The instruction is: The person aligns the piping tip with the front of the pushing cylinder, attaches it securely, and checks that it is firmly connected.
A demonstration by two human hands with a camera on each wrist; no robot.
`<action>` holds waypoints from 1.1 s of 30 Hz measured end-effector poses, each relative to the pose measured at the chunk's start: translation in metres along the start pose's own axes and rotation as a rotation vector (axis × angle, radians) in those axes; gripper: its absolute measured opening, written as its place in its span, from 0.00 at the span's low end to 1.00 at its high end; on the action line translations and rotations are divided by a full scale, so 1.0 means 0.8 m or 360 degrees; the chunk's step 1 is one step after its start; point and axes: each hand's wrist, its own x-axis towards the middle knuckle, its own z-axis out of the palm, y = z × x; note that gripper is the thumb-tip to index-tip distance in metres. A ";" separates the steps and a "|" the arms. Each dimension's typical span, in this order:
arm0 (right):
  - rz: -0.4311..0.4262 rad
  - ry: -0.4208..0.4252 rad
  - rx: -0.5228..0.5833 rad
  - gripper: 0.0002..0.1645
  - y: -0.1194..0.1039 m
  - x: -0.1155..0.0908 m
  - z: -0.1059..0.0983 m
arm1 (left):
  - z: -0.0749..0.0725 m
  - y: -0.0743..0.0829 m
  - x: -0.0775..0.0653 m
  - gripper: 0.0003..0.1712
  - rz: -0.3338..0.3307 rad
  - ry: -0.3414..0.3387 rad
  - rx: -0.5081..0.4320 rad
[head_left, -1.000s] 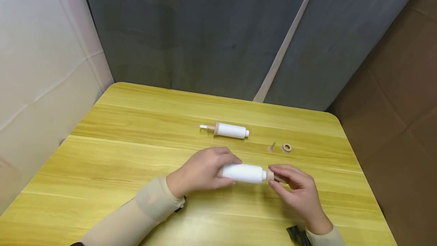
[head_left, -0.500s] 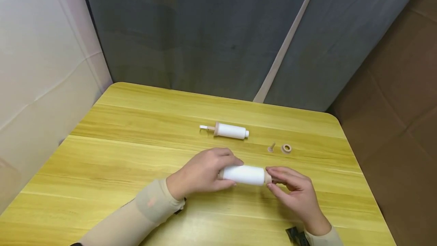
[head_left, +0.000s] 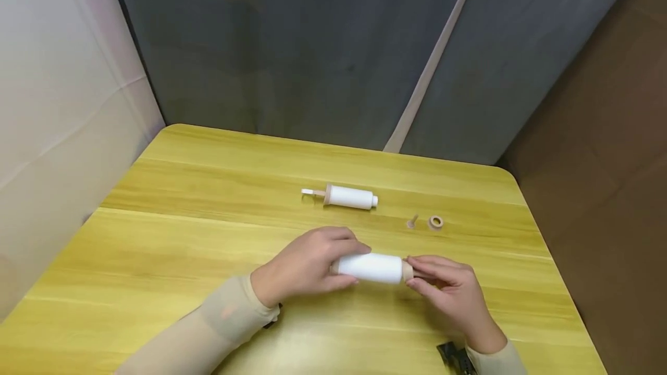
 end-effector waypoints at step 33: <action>0.0026 0.0006 0.0376 0.27 0.005 -0.006 0.001 | 0.007 0.002 0.000 0.28 0.0006 0.0019 -0.0053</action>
